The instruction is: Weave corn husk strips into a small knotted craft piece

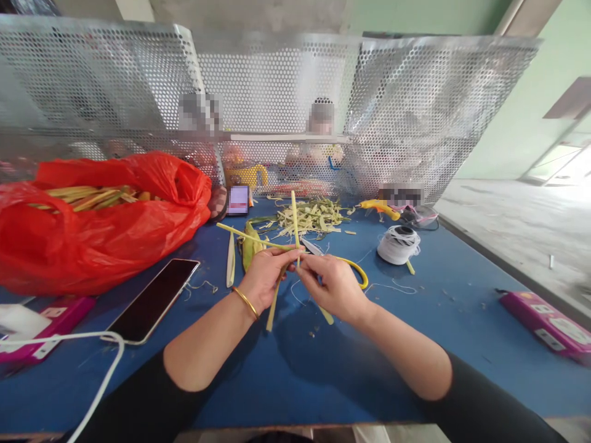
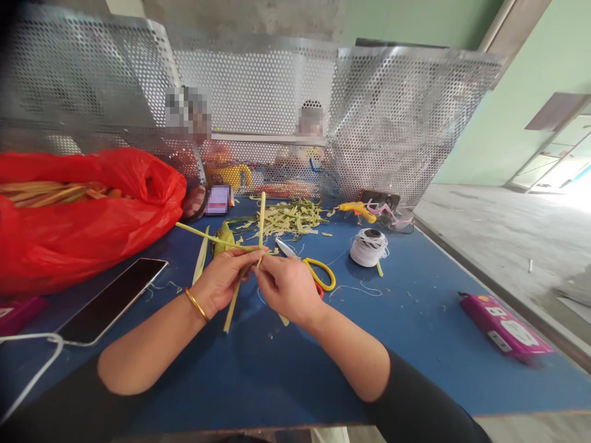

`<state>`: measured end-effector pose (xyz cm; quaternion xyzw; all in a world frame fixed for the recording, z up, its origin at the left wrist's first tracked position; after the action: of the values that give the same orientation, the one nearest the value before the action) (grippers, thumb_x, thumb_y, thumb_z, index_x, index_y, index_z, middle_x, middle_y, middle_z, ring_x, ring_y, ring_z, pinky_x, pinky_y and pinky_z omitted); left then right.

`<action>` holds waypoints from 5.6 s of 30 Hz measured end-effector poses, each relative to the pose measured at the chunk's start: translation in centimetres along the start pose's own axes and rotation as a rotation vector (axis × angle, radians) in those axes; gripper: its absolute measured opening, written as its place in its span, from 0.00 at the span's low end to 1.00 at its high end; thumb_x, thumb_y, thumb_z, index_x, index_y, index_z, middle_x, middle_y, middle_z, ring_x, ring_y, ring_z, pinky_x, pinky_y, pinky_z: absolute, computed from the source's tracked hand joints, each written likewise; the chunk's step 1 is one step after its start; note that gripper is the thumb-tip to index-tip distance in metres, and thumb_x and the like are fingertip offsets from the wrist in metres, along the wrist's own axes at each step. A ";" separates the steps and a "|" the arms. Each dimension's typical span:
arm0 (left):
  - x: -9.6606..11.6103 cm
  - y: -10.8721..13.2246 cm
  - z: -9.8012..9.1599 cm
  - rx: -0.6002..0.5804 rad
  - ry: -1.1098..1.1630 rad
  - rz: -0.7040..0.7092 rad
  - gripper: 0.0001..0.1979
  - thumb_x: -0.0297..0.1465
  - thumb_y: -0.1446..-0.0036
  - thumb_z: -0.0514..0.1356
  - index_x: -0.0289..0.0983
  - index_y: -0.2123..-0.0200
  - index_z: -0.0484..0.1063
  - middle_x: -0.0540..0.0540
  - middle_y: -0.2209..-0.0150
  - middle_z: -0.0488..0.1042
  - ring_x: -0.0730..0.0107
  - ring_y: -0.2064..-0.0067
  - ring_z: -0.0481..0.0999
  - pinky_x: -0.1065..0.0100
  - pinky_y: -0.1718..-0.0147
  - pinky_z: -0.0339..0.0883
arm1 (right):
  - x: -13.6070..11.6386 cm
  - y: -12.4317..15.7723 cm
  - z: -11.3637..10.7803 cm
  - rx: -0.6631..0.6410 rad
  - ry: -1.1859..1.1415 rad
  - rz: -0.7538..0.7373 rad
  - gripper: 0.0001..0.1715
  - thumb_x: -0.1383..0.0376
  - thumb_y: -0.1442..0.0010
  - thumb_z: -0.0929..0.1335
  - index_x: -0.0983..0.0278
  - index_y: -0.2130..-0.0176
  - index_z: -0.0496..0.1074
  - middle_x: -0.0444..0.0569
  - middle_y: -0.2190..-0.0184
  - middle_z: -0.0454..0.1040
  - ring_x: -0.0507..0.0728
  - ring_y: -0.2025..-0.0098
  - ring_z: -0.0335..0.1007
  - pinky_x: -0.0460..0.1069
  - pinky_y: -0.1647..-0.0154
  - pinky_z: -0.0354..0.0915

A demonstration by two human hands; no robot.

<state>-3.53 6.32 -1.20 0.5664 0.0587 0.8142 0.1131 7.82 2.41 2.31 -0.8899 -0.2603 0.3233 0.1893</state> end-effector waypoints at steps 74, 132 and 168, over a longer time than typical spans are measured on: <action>-0.8 0.6 0.9 -0.165 0.145 -0.118 0.07 0.27 0.47 0.63 0.32 0.75 0.76 0.47 0.77 0.77 0.81 0.80 0.69 0.78 0.82 0.61 | 4.6 -0.6 2.1 0.144 -0.903 0.503 0.07 0.63 0.57 0.73 0.63 0.74 0.73 0.41 0.76 0.74 0.52 0.70 0.67 0.48 0.63 0.62; -0.5 0.7 1.4 -0.155 -0.393 0.078 0.12 0.34 0.54 0.68 0.34 0.82 0.74 0.45 0.83 0.75 0.72 0.82 0.72 0.75 0.85 0.62 | 4.0 -0.2 -0.5 0.352 -0.449 0.310 0.08 0.63 0.47 0.68 0.61 0.75 0.75 0.44 0.75 0.76 0.54 0.72 0.69 0.48 0.69 0.62; -1.4 0.3 1.0 -0.069 -0.439 0.034 0.12 0.28 0.49 0.64 0.35 0.82 0.71 0.48 0.82 0.75 0.71 0.81 0.74 0.73 0.81 0.65 | 4.1 -0.2 -0.2 0.347 -0.380 0.270 0.08 0.64 0.46 0.67 0.63 0.73 0.75 0.44 0.74 0.77 0.53 0.71 0.70 0.46 0.69 0.64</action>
<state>-2.14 5.68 -2.02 0.7267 -0.0051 0.6748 0.1287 10.57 4.90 0.63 -0.7943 -0.1113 0.5461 0.2418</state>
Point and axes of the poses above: each hand's wrist, its own y-axis away from the middle knuckle, its own z-axis out of the palm, x = y × z, the point moved 5 cm from there along -y, towards the middle knuckle
